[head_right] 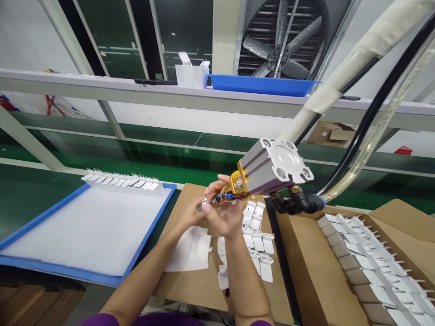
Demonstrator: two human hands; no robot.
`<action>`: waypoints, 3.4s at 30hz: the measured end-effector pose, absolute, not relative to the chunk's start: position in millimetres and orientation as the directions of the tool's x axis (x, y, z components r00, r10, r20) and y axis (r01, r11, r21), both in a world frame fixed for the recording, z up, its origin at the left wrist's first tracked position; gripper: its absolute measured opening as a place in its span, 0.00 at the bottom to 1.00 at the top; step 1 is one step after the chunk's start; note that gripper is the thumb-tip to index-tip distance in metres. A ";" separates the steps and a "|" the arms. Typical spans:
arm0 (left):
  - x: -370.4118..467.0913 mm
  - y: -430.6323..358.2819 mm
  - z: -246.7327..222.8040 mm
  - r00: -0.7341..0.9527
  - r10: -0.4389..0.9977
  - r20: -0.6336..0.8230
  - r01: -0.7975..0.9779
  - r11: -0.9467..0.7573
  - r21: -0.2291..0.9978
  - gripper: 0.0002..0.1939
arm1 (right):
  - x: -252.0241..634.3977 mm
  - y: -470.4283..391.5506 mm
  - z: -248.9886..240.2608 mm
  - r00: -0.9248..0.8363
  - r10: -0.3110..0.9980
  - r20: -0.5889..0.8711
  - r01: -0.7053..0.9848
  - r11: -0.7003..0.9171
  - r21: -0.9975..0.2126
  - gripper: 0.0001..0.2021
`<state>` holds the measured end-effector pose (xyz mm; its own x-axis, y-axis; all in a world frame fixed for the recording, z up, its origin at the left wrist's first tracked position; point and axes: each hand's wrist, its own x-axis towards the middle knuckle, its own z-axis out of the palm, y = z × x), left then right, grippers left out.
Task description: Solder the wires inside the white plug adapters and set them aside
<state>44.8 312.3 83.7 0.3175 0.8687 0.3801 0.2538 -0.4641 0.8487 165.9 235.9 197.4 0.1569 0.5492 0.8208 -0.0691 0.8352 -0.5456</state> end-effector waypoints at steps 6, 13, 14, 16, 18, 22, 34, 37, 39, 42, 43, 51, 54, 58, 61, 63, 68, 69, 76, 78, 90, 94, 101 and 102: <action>33.2 309.3 97.1 0.370 0.864 0.342 0.293 -0.458 0.839 0.19 | 168.4 243.9 198.6 0.236 0.513 0.825 0.033 0.845 -0.534 0.22; 28.8 303.5 104.4 0.382 0.851 0.359 0.225 -0.463 0.857 0.19 | 173.1 248.2 197.3 0.242 0.510 0.825 0.068 0.840 -0.539 0.22; 28.6 302.7 105.7 0.384 0.852 0.355 0.220 -0.458 0.861 0.19 | 173.1 248.2 197.2 0.246 0.507 0.826 0.082 0.838 -0.539 0.22; 28.5 301.4 108.0 0.385 0.859 0.338 0.215 -0.440 0.872 0.19 | 172.8 248.1 197.1 0.251 0.507 0.825 0.100 0.834 -0.543 0.21; 28.4 300.4 109.8 0.383 0.863 0.329 0.210 -0.429 0.879 0.19 | 172.2 248.1 197.1 0.251 0.509 0.823 0.099 0.832 -0.545 0.21; 28.5 298.7 112.3 0.392 0.854 0.343 0.198 -0.442 0.875 0.19 | 171.1 247.6 197.0 0.251 0.509 0.824 0.069 0.839 -0.539 0.21; 28.9 294.5 116.6 0.399 0.855 0.331 0.201 -0.434 0.878 0.18 | 171.3 246.9 195.5 0.273 0.521 0.809 0.074 0.827 -0.558 0.21; 28.2 295.8 116.8 0.394 0.860 0.324 0.202 -0.425 0.882 0.18 | 170.4 246.3 197.6 0.264 0.515 0.815 0.083 0.830 -0.551 0.23; 28.8 297.3 115.1 0.392 0.864 0.317 0.199 -0.416 0.887 0.17 | 169.7 245.9 198.0 0.258 0.518 0.816 0.090 0.828 -0.554 0.23; 32.7 298.9 108.8 0.380 0.882 0.278 0.168 -0.361 0.917 0.16 | 168.2 244.0 197.8 0.253 0.521 0.815 0.088 0.827 -0.555 0.23; 34.9 298.7 106.2 0.379 0.890 0.255 0.142 -0.328 0.934 0.17 | 167.6 242.9 197.8 0.250 0.523 0.815 0.085 0.826 -0.557 0.23; 58.1 284.6 97.3 0.437 0.873 0.216 -0.128 -0.177 0.976 0.21 | 162.0 235.9 200.3 0.221 0.529 0.820 0.072 0.829 -0.554 0.24; 62.9 280.5 97.1 0.431 0.874 0.223 -0.193 -0.152 0.969 0.22 | 161.6 235.9 200.5 0.223 0.530 0.818 0.044 0.833 -0.552 0.24; 65.3 277.7 96.5 0.423 0.876 0.230 -0.247 -0.133 0.960 0.25 | 162.2 235.8 199.8 0.226 0.538 0.812 0.059 0.825 -0.563 0.24; 65.6 276.4 97.2 0.416 0.879 0.232 -0.257 -0.131 0.957 0.25 | 162.5 235.9 198.4 0.232 0.536 0.811 0.046 0.827 -0.560 0.23; 65.7 275.7 98.2 0.412 0.881 0.233 -0.270 -0.126 0.955 0.25 | 162.9 236.5 197.0 0.241 0.532 0.812 0.041 0.830 -0.557 0.22; 66.2 274.6 100.4 0.409 0.882 0.234 -0.311 -0.107 0.945 0.26 | 163.6 238.6 195.1 0.239 0.521 0.819 0.059 0.835 -0.548 0.22; 66.1 274.5 100.8 0.409 0.881 0.236 -0.319 -0.105 0.942 0.25 | 163.5 238.8 195.3 0.239 0.518 0.822 0.054 0.838 -0.544 0.22; 63.0 276.5 100.5 0.437 0.867 0.240 -0.297 -0.113 0.948 0.25 | 162.7 238.6 197.7 0.235 0.523 0.819 0.028 0.839 -0.543 0.25; 61.9 279.4 97.6 0.442 0.876 0.192 -0.243 -0.089 0.966 0.25 | 163.3 238.9 197.5 0.234 0.522 0.820 0.024 0.841 -0.541 0.25; 38.1 297.7 100.7 0.196 0.979 0.054 -0.249 -0.004 0.968 0.22 | 164.1 234.2 200.5 0.201 0.541 0.817 -0.170 0.840 -0.515 0.19; 31.1 291.5 110.1 0.173 0.972 0.158 -0.302 -0.100 0.948 0.21 | 161.3 233.6 202.2 0.238 0.550 0.801 -0.148 0.835 -0.530 0.18; 25.3 285.8 116.3 0.175 0.946 0.273 -0.290 -0.215 0.932 0.20 | 161.2 236.9 202.2 0.260 0.536 0.803 -0.109 0.842 -0.528 0.19; 25.3 285.8 116.7 0.178 0.945 0.274 -0.297 -0.214 0.931 0.20 | 161.7 237.4 202.0 0.256 0.534 0.806 -0.107 0.844 -0.526 0.19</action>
